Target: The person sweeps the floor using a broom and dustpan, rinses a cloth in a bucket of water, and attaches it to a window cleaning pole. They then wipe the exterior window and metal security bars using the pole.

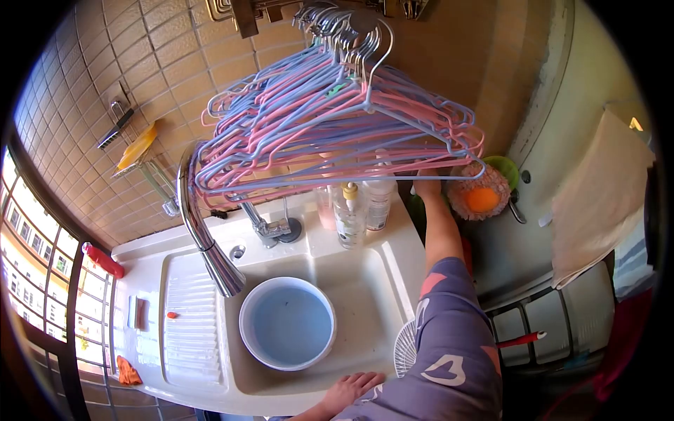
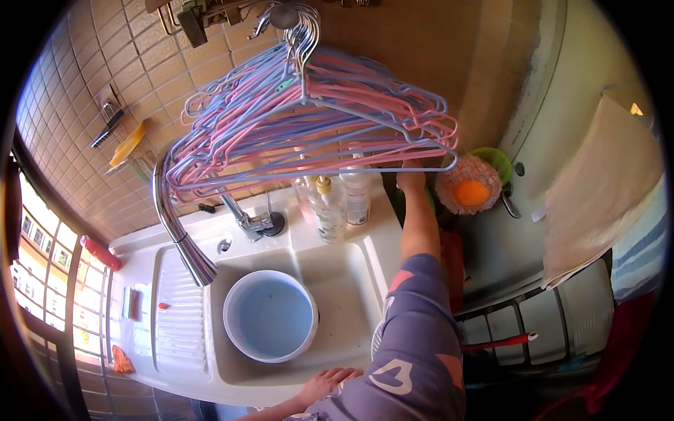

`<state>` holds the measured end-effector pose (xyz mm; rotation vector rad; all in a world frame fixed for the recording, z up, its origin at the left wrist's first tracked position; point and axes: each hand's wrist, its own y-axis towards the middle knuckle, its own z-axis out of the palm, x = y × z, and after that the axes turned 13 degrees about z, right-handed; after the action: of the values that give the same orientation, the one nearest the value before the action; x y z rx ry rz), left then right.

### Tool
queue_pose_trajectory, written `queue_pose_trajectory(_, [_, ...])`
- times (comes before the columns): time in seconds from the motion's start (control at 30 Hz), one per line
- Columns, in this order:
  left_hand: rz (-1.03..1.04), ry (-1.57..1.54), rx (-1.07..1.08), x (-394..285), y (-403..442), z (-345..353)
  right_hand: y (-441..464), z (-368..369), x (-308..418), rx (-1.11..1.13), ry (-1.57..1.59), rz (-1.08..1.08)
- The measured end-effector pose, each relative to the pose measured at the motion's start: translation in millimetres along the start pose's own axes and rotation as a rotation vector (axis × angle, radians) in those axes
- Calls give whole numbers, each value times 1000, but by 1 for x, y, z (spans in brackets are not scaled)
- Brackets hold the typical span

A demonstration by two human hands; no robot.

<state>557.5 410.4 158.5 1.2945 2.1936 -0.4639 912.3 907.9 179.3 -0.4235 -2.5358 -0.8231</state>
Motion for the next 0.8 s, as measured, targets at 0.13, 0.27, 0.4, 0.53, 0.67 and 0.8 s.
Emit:
queue_pose_trajectory(0.13, [25, 41, -23, -1, 0, -2, 10, 9, -1, 327, -114, 141])
queue_pose_trajectory(0.27, [-25, 15, -6, -13, 3, -14, 11, -15, -3, 278, -26, 326])
queue_pose_trajectory(0.4, [-14, 35, -34, -13, 0, -5, 14, -51, -34, 25, 232, 371])
queue_pose_trajectory(0.53, [21, 51, -71, -5, 3, -5, 30, -49, -83, -67, 154, 164])
queue_pose_trajectory(0.67, [15, 50, -68, -4, 4, -3, 21, -38, -96, 156, -4, 295])
queue_pose_trajectory(0.8, [2, 65, -66, -7, 6, -10, 16, -54, -81, 290, -260, 223])
